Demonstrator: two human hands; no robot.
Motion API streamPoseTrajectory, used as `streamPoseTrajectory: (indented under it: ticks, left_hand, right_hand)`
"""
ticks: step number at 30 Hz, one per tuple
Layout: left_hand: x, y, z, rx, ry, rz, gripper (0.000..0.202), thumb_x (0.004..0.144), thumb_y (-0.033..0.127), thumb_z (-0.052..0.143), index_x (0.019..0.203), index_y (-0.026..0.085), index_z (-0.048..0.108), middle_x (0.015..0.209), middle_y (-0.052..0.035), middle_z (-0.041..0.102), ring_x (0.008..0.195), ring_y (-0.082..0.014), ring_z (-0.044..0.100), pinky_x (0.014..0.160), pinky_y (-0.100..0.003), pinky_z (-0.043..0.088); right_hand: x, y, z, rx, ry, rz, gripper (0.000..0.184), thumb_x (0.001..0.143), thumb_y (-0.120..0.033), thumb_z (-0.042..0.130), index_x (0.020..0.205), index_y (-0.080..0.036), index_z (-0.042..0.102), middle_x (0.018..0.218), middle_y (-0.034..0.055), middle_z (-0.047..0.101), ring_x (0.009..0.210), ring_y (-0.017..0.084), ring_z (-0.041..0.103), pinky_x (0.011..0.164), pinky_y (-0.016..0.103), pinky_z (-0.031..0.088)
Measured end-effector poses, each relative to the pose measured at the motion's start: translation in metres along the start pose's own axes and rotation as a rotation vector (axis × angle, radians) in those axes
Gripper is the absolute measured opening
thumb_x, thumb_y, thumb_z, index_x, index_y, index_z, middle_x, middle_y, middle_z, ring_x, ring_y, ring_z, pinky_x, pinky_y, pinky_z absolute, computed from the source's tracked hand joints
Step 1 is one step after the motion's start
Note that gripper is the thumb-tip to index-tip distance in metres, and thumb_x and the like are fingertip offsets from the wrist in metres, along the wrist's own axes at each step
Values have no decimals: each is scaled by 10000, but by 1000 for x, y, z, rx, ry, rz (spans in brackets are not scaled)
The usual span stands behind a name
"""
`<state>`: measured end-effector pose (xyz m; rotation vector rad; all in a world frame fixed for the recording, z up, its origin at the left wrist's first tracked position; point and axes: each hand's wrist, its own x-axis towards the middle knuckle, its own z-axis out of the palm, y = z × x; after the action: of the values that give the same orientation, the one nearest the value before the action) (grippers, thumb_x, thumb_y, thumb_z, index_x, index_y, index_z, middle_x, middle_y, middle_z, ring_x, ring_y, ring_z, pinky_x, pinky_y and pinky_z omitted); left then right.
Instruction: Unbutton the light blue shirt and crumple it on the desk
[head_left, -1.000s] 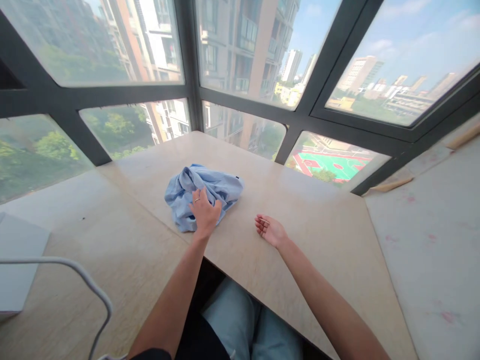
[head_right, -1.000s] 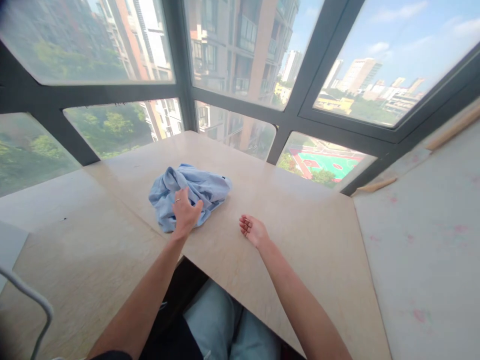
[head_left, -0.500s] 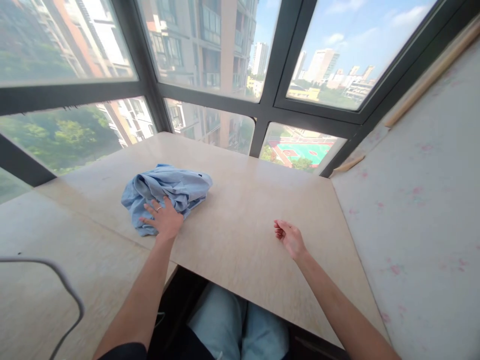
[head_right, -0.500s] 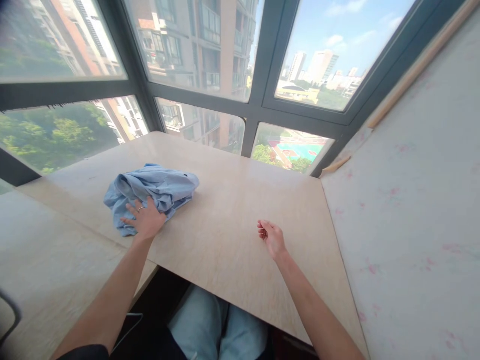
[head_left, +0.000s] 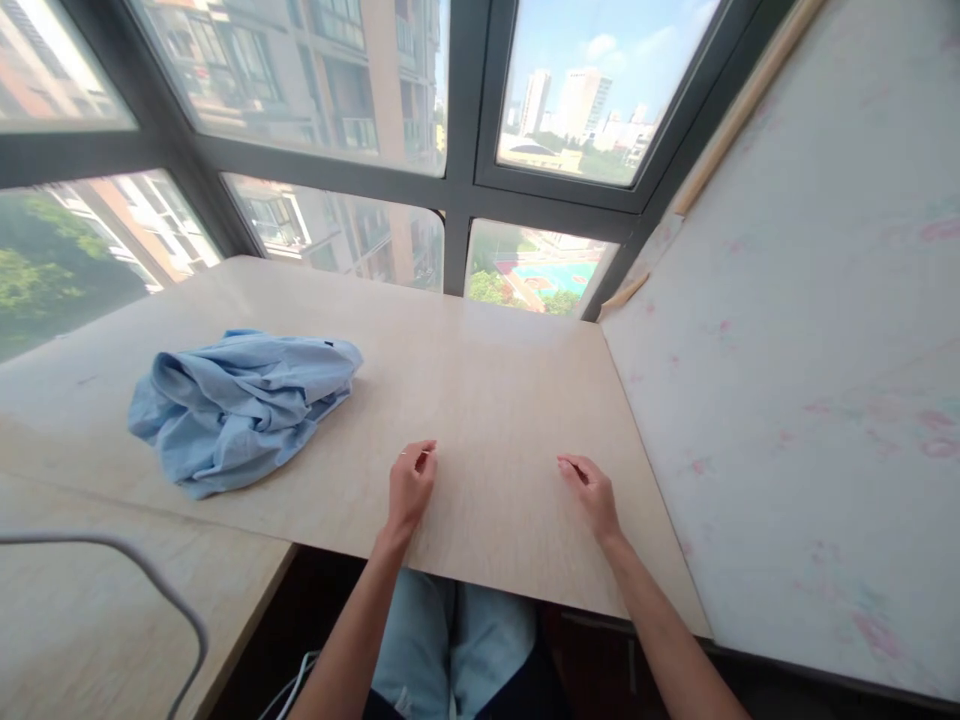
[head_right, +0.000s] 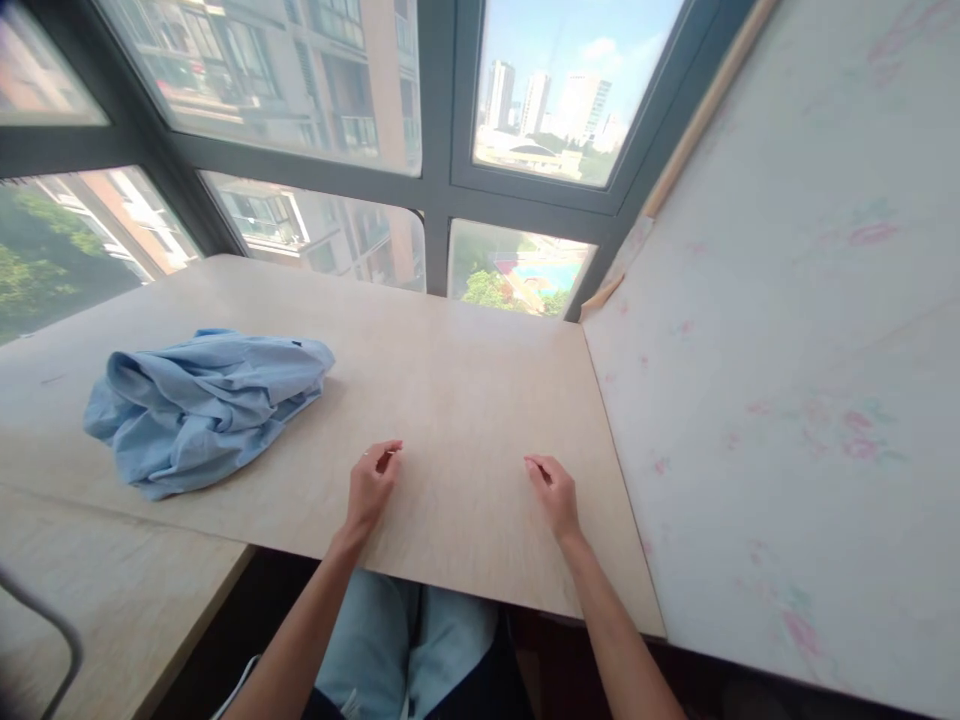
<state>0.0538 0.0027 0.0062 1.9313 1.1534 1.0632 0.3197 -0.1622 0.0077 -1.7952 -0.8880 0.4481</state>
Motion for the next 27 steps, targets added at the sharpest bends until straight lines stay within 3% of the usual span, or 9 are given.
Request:
streamPoseTrajectory:
  ticks: [3, 8, 13, 23, 27]
  left_hand:
    - [-9, 0, 7, 83, -77, 61, 208, 872, 234, 498, 945, 165, 680, 967, -62, 677, 882, -179, 612, 809, -342, 478]
    - [-8, 1, 1, 99, -138, 119, 181, 867, 214, 513, 912, 170, 683, 942, -42, 681, 884, -177, 603, 826, -353, 449]
    - [-12, 0, -3, 53, -146, 136, 188, 866, 226, 511, 904, 173, 688, 963, -53, 676, 916, -182, 601, 848, -359, 452]
    - [-15, -2, -8, -48, -174, 84, 197, 840, 234, 509, 918, 184, 683, 993, -59, 678, 956, -188, 615, 888, -377, 483]
    - [-5, -11, -23, -110, -204, -32, 244, 830, 283, 512, 950, 166, 689, 981, -69, 686, 904, -181, 640, 844, -349, 514]
  right_hand:
    - [-6, 6, 1, -38, 16, -88, 350, 856, -455, 568, 942, -147, 708, 993, 98, 670, 923, 191, 615, 816, 314, 472]
    - [-3, 9, 6, -8, 99, -49, 355, 845, -456, 577, 953, -145, 707, 992, 97, 676, 907, 194, 622, 806, 320, 482]
    - [-3, 11, 6, -9, 84, -54, 356, 845, -459, 578, 965, -151, 711, 1006, 98, 676, 907, 198, 622, 813, 328, 484]
    - [-4, 8, 5, -27, 75, -55, 381, 846, -475, 570, 971, -141, 704, 1033, 106, 672, 945, 210, 612, 839, 338, 474]
    - [-3, 10, 3, -15, 71, -17, 418, 820, -502, 582, 981, -136, 702, 1052, 106, 670, 975, 216, 612, 877, 346, 470]
